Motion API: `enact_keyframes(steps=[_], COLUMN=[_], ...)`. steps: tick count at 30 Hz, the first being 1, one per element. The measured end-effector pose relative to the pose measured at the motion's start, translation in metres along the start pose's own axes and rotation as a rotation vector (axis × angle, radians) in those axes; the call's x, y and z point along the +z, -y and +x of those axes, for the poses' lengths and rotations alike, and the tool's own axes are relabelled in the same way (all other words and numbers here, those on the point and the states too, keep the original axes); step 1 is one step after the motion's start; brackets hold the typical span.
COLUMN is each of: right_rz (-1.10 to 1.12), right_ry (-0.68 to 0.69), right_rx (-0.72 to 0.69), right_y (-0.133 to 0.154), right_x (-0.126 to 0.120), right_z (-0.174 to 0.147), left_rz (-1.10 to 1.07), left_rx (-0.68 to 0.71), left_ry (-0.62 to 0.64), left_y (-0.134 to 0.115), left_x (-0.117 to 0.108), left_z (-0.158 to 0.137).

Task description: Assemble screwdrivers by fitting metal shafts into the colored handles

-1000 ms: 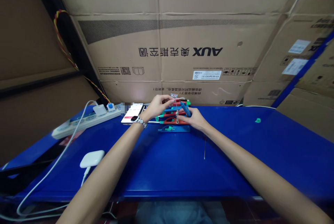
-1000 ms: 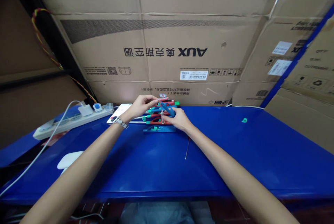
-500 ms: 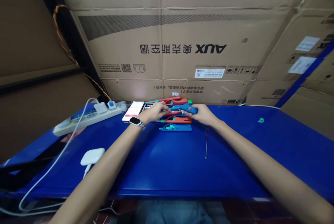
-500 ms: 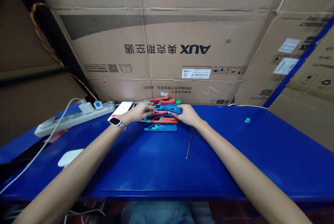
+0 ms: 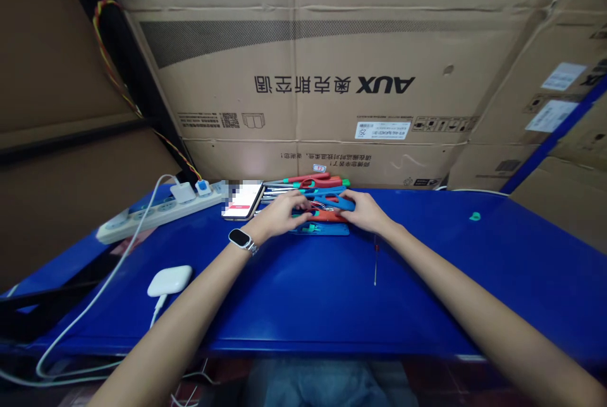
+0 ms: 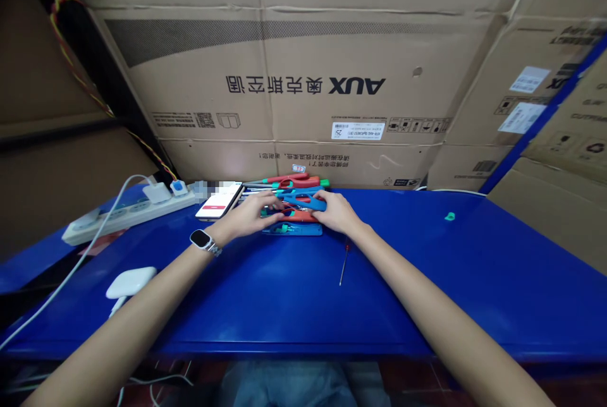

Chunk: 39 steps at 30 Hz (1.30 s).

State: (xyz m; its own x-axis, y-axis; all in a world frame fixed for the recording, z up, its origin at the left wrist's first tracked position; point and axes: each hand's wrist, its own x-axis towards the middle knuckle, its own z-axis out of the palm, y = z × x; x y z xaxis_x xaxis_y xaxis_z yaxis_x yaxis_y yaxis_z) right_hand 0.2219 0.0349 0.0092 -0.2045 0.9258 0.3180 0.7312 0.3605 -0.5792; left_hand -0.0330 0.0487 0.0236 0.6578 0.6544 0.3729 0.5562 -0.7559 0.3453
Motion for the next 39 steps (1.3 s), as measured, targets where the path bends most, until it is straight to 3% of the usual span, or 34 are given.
enact_keyframes(steps=[7,11,14,17,23,27,32,39], right_rz=[-0.013,-0.008,0.029,0.032,0.009,-0.011,-0.034,0.006], right_ry=[0.220,0.244,0.257,0.262,0.255,0.247,0.246,0.136], right_rx=[-0.188,-0.129,-0.111,-0.123,-0.133,-0.118,-0.121,-0.197], right_y=[0.019,0.014,0.012,0.013,0.014,0.014,0.015,0.015], right_x=[0.012,0.016,0.015,0.014,0.017,0.019,0.019,0.009], right_z=[-0.024,-0.025,-0.024,-0.026,-0.030,-0.030,-0.030,-0.035], left_rz=[-0.055,-0.182,-0.209,-0.129,-0.002,0.025,-0.021,-0.085], left_rx=[-0.009,-0.056,-0.098,-0.123,-0.154,-0.160,-0.082,-0.048], left_ry=[0.126,0.067,-0.059,-0.141,-0.074,-0.100,-0.108,0.077], left_y=[-0.001,-0.001,0.004,0.012,0.022,0.021,0.010,-0.021], left_x=[0.018,0.004,-0.010,-0.013,0.002,0.004,-0.001,0.009], left_z=[-0.003,-0.006,-0.011,-0.013,-0.008,-0.011,-0.020,-0.019])
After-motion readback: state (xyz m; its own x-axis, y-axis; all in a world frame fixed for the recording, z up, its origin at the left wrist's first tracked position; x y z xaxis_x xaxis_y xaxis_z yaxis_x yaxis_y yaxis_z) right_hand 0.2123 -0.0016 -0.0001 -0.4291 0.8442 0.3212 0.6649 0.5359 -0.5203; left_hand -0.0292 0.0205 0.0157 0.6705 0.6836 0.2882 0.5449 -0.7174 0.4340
